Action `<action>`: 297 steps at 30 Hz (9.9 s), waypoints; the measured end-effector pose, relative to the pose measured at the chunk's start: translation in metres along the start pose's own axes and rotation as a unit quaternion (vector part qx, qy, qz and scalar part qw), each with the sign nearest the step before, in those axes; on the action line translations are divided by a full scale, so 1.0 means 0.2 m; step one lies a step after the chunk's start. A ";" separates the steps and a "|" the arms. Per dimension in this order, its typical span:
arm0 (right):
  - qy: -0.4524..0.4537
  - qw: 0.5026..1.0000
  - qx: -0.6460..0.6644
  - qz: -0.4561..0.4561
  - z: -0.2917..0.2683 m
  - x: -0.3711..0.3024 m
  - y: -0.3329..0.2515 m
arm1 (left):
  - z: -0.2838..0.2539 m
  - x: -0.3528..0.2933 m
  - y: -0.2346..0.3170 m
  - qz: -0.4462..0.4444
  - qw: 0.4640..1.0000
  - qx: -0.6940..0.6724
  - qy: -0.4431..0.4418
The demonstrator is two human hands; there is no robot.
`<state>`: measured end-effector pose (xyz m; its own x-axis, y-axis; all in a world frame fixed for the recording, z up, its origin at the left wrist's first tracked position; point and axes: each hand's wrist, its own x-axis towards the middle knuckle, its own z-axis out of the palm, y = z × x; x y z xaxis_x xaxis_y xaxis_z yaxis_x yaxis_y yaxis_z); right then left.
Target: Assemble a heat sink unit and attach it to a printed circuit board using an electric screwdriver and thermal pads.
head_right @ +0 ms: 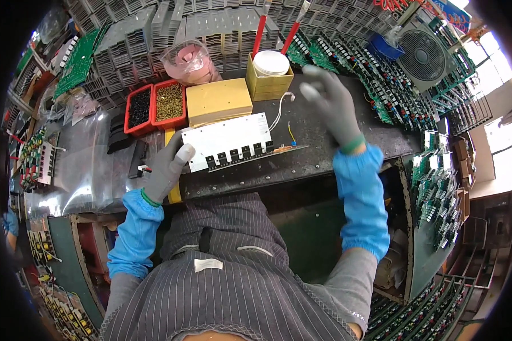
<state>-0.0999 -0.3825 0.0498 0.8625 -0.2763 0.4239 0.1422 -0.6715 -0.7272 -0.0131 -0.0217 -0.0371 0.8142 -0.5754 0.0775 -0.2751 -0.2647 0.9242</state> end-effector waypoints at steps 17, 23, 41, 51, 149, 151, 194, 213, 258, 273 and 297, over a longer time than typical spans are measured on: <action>0.256 0.939 -0.176 -0.146 -0.19 0.58 0.08 | 0.01 -0.04 0.01 0.015 1.000 0.014 -0.001; 0.045 0.934 0.326 0.143 -0.07 0.44 0.02 | 0.01 -0.05 0.00 0.025 1.000 0.012 -0.013; 0.017 0.960 0.105 0.258 0.18 0.52 0.21 | 0.00 -0.05 0.02 0.002 1.000 -0.016 -0.013; 0.006 1.000 0.003 0.027 0.16 0.45 0.26 | 0.02 -0.04 0.02 0.016 1.000 -0.018 0.002; -0.120 0.953 -0.213 -0.178 0.09 -0.28 -0.53 | 0.00 -0.11 0.04 -0.053 0.993 -0.070 -0.075; -0.115 0.954 -0.217 -0.173 0.07 -0.29 -0.52 | 0.00 -0.11 0.04 -0.051 0.993 -0.080 -0.073; -0.115 0.987 -0.032 0.104 0.33 -0.44 -0.27 | 0.06 -0.22 0.05 0.042 0.988 0.128 -0.080; -0.018 0.989 -0.083 -0.119 0.30 -0.40 -0.22 | 0.03 -0.08 0.13 0.067 0.994 0.090 -0.012; -0.076 0.815 -0.502 -0.281 0.19 0.36 0.19 | 0.07 -0.11 0.10 -0.007 1.000 0.009 0.015; 0.022 0.996 0.092 -0.008 0.17 0.09 -0.22 | 0.10 -0.15 0.08 -0.002 1.000 0.022 0.002; -0.248 0.950 0.086 0.169 0.35 -0.02 -0.65 | 0.12 -0.18 0.05 0.087 0.994 0.064 0.032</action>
<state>-0.0885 -0.2452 0.1047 0.9896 -0.0696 -0.1256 -0.1436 -0.4681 -0.8719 -0.0575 -0.0225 -0.0408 0.7783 -0.5721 0.2587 -0.4734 -0.2641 0.8403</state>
